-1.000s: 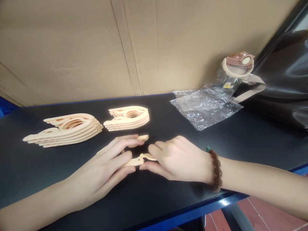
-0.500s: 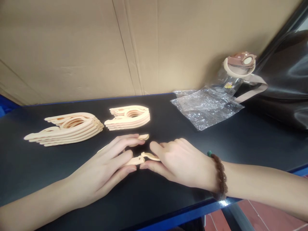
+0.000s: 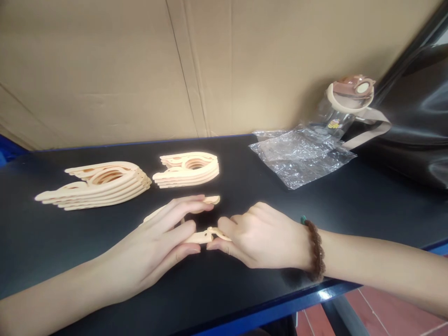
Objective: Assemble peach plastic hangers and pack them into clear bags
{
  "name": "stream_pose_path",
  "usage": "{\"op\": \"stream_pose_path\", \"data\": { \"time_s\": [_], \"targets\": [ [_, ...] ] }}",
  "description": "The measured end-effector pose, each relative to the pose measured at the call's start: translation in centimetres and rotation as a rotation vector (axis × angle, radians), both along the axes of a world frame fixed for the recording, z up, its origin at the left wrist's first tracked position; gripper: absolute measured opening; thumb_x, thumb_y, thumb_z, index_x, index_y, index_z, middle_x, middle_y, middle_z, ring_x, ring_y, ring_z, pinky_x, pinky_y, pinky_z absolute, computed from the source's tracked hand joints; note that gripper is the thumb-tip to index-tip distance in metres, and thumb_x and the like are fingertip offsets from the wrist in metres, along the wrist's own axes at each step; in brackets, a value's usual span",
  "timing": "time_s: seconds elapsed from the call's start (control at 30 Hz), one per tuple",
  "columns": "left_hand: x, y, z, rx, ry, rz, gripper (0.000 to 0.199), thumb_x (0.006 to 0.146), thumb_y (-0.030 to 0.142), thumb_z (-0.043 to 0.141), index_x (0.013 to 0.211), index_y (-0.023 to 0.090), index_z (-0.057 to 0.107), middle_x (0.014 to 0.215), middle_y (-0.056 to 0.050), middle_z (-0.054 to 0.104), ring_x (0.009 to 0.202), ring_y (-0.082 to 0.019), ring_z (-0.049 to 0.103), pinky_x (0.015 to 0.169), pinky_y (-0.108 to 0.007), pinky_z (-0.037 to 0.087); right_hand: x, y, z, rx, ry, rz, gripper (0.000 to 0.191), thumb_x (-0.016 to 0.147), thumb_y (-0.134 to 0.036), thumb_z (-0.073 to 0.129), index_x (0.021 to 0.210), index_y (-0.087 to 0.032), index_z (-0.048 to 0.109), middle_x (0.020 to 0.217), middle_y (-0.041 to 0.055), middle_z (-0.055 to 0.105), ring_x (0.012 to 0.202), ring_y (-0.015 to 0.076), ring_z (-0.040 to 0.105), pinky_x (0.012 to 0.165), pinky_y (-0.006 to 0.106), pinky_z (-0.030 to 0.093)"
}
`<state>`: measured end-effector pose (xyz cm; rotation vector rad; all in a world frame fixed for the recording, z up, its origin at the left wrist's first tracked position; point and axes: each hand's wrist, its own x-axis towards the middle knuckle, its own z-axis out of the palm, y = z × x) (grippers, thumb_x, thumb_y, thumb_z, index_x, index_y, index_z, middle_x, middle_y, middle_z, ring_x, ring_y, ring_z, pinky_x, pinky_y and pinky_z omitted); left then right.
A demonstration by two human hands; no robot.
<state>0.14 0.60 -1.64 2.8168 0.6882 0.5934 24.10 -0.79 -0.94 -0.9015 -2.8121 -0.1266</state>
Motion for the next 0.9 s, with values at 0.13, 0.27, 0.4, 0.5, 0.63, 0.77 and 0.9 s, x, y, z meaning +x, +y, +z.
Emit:
{"op": "stream_pose_path", "data": {
  "time_s": [0.13, 0.27, 0.4, 0.5, 0.63, 0.77, 0.9],
  "targets": [
    [-0.1, 0.1, 0.0, 0.001, 0.007, -0.009, 0.022, 0.101, 0.027, 0.042, 0.084, 0.018, 0.054, 0.135, -0.011, 0.053, 0.136, -0.025, 0.039, 0.109, -0.042, 0.042, 0.0, 0.0, -0.4, 0.070, -0.017, 0.037, 0.043, 0.104, -0.031, 0.026, 0.071, -0.018, 0.051, 0.056, -0.0021, 0.055, 0.042, 0.0107, 0.043, 0.047, 0.031, 0.016],
    [-0.1, 0.1, 0.2, -0.024, 0.035, -0.023, 0.025, 0.102, 0.028, 0.041, 0.083, 0.019, 0.054, 0.139, -0.010, 0.051, 0.138, -0.023, 0.036, 0.110, -0.039, 0.040, -0.1, -0.2, -0.5, 0.187, -0.017, 0.054, 0.039, 0.103, -0.029, 0.029, 0.073, -0.019, 0.051, 0.056, -0.0021, 0.055, 0.044, 0.0126, 0.046, 0.046, 0.031, 0.018],
    [0.0, -0.1, 0.4, -0.060, 0.041, -0.001, 0.027, 0.103, 0.029, 0.037, 0.084, 0.020, 0.054, 0.137, -0.009, 0.052, 0.138, -0.021, 0.036, 0.110, -0.037, 0.039, -0.2, -0.3, -0.1, 0.311, -0.055, 0.044, 0.036, 0.102, -0.030, 0.032, 0.074, -0.020, 0.051, 0.057, -0.0023, 0.053, 0.044, 0.0144, 0.046, 0.046, 0.031, 0.020],
    [0.0, -0.2, 0.5, -0.068, 0.046, 0.003, 0.025, 0.102, 0.028, 0.038, 0.084, 0.020, 0.054, 0.136, -0.009, 0.053, 0.138, -0.021, 0.035, 0.111, -0.037, 0.037, -0.3, -0.2, 0.1, 0.389, -0.078, 0.068, 0.036, 0.101, -0.037, 0.037, 0.074, -0.020, 0.051, 0.058, -0.0020, 0.053, 0.045, 0.0148, 0.047, 0.046, 0.031, 0.021],
    [0.0, -0.3, 0.6, -0.097, 0.048, 0.006, 0.024, 0.101, 0.028, 0.041, 0.083, 0.020, 0.053, 0.136, -0.009, 0.052, 0.137, -0.021, 0.036, 0.111, -0.036, 0.035, -0.3, -0.3, 0.2, 0.422, -0.056, 0.113, 0.041, 0.100, -0.046, 0.039, 0.070, -0.020, 0.051, 0.057, -0.0023, 0.052, 0.046, 0.0149, 0.046, 0.047, 0.031, 0.022],
    [-0.3, -0.2, 0.9, -0.145, 0.021, 0.037, 0.025, 0.092, 0.044, 0.058, 0.084, 0.020, 0.053, 0.140, -0.010, 0.048, 0.136, -0.027, 0.037, 0.113, -0.042, 0.030, -0.3, -0.9, 0.7, 0.336, -0.007, 0.170, 0.044, 0.100, -0.049, 0.036, 0.070, -0.020, 0.051, 0.058, -0.0030, 0.051, 0.048, 0.0145, 0.042, 0.048, 0.030, 0.023],
    [-0.5, -0.3, 1.6, -0.269, -0.012, 0.039, 0.029, 0.094, 0.051, 0.050, 0.092, 0.022, 0.055, 0.145, -0.009, 0.043, 0.135, -0.028, 0.035, 0.106, -0.041, 0.036, -0.3, -1.6, 1.4, 0.229, 0.025, 0.224, 0.037, 0.099, -0.045, 0.042, 0.075, -0.019, 0.054, 0.061, -0.0033, 0.051, 0.051, 0.0142, 0.040, 0.050, 0.030, 0.024]
  ]
}}
